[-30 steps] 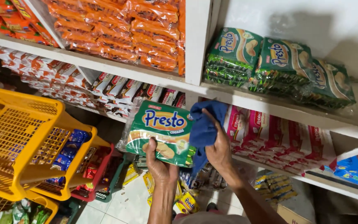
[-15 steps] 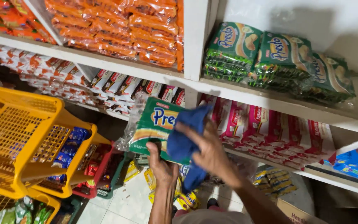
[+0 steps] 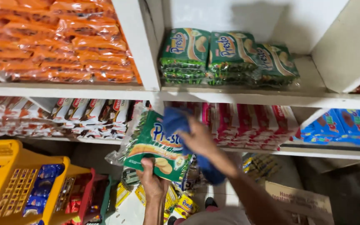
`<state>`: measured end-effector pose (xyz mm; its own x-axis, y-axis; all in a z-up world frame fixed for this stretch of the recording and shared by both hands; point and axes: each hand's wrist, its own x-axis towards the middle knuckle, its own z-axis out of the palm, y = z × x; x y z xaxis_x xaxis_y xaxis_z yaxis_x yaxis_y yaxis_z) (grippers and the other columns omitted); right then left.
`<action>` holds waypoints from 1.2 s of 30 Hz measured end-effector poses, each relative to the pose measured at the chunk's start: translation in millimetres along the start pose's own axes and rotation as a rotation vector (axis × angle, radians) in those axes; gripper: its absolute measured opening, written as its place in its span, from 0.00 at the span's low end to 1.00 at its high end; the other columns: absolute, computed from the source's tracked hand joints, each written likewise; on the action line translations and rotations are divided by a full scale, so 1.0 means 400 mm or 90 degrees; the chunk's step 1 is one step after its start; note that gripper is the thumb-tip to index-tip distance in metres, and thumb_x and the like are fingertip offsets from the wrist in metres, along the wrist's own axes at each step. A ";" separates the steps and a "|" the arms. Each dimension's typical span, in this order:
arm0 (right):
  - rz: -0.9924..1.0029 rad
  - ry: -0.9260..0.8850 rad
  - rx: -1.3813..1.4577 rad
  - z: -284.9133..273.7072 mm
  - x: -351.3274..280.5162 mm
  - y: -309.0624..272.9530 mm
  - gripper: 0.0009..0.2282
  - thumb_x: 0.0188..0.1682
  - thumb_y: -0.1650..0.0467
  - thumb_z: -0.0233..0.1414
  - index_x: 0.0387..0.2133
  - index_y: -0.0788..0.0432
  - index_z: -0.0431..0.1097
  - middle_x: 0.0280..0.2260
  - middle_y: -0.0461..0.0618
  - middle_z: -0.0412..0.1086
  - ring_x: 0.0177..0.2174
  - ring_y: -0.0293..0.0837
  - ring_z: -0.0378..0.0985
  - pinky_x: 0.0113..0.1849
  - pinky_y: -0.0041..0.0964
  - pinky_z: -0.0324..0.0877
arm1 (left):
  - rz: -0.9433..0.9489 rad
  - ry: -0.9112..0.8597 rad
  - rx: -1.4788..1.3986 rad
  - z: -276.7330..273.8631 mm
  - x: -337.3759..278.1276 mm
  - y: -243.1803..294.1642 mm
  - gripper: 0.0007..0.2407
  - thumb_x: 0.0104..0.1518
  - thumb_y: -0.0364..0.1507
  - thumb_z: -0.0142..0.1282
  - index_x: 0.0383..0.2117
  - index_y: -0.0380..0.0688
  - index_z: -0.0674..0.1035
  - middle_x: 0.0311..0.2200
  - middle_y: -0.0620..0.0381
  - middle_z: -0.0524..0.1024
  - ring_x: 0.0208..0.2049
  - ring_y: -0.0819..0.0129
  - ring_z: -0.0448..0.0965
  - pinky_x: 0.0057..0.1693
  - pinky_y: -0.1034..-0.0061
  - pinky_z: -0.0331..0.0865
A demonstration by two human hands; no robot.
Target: The person wipes packages of cookies with a blue cloth and places them onto a shelf, then picks up multiple fallen snack packages from the floor and organizes them.
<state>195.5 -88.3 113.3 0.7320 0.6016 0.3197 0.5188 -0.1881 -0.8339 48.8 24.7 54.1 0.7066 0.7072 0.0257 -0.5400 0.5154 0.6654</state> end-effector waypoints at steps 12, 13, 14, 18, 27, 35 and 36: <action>0.415 0.277 0.755 0.055 -0.214 0.208 0.18 0.46 0.78 0.52 0.52 0.69 0.69 0.46 0.58 0.74 0.40 0.51 0.75 0.47 0.42 0.71 | -0.044 0.037 -0.052 0.033 0.018 -0.072 0.10 0.58 0.26 0.59 0.43 0.36 0.75 0.35 0.55 0.77 0.33 0.68 0.77 0.40 0.73 0.74; 0.320 0.274 0.584 0.033 -0.215 0.161 0.14 0.47 0.78 0.54 0.47 0.70 0.73 0.44 0.55 0.76 0.39 0.46 0.77 0.46 0.38 0.72 | -0.071 0.118 0.131 0.091 0.012 -0.028 0.28 0.47 0.35 0.62 0.55 0.40 0.67 0.43 0.49 0.73 0.43 0.59 0.75 0.51 0.63 0.72; 0.225 0.264 0.412 0.009 -0.212 0.115 0.10 0.48 0.77 0.55 0.42 0.71 0.76 0.43 0.51 0.79 0.38 0.42 0.79 0.44 0.34 0.73 | -0.097 0.196 0.313 0.151 0.009 0.015 0.46 0.37 0.45 0.64 0.68 0.43 0.58 0.51 0.43 0.68 0.54 0.50 0.72 0.62 0.53 0.71; -0.131 0.371 0.004 -0.039 -0.168 -0.048 0.24 0.36 0.74 0.62 0.48 0.68 0.65 0.38 0.53 0.67 0.31 0.45 0.71 0.39 0.36 0.71 | -0.081 0.171 0.414 0.149 -0.022 0.018 0.42 0.47 0.42 0.59 0.70 0.52 0.50 0.66 0.40 0.57 0.66 0.46 0.61 0.66 0.47 0.60; -0.377 -0.048 -0.115 0.032 -0.240 -0.047 0.20 0.44 0.70 0.59 0.53 0.57 0.73 0.52 0.53 0.73 0.52 0.56 0.74 0.58 0.62 0.60 | -0.222 0.126 -0.100 -0.057 0.036 -0.021 0.19 0.61 0.39 0.55 0.54 0.42 0.78 0.39 0.55 0.81 0.31 0.71 0.77 0.39 0.76 0.69; -0.318 -0.054 0.007 0.019 -0.052 0.026 0.42 0.39 0.69 0.68 0.68 0.33 0.52 0.69 0.60 0.50 0.66 0.69 0.57 0.60 0.59 0.67 | -0.287 0.025 -0.081 -0.179 -0.019 -0.132 0.10 0.58 0.34 0.59 0.39 0.43 0.77 0.22 0.61 0.73 0.17 0.74 0.69 0.25 0.76 0.62; -0.321 -0.061 0.011 0.010 -0.047 0.032 0.42 0.39 0.69 0.68 0.68 0.33 0.52 0.69 0.60 0.50 0.66 0.69 0.57 0.60 0.59 0.67 | -0.281 0.030 -0.082 -0.162 -0.026 -0.130 0.10 0.58 0.34 0.59 0.39 0.43 0.77 0.22 0.61 0.73 0.17 0.74 0.69 0.25 0.76 0.62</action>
<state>186.6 -99.0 95.1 0.3488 0.6826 0.6422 0.7886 0.1565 -0.5947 39.8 22.0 -29.1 0.8617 0.4259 -0.2759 -0.2462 0.8263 0.5066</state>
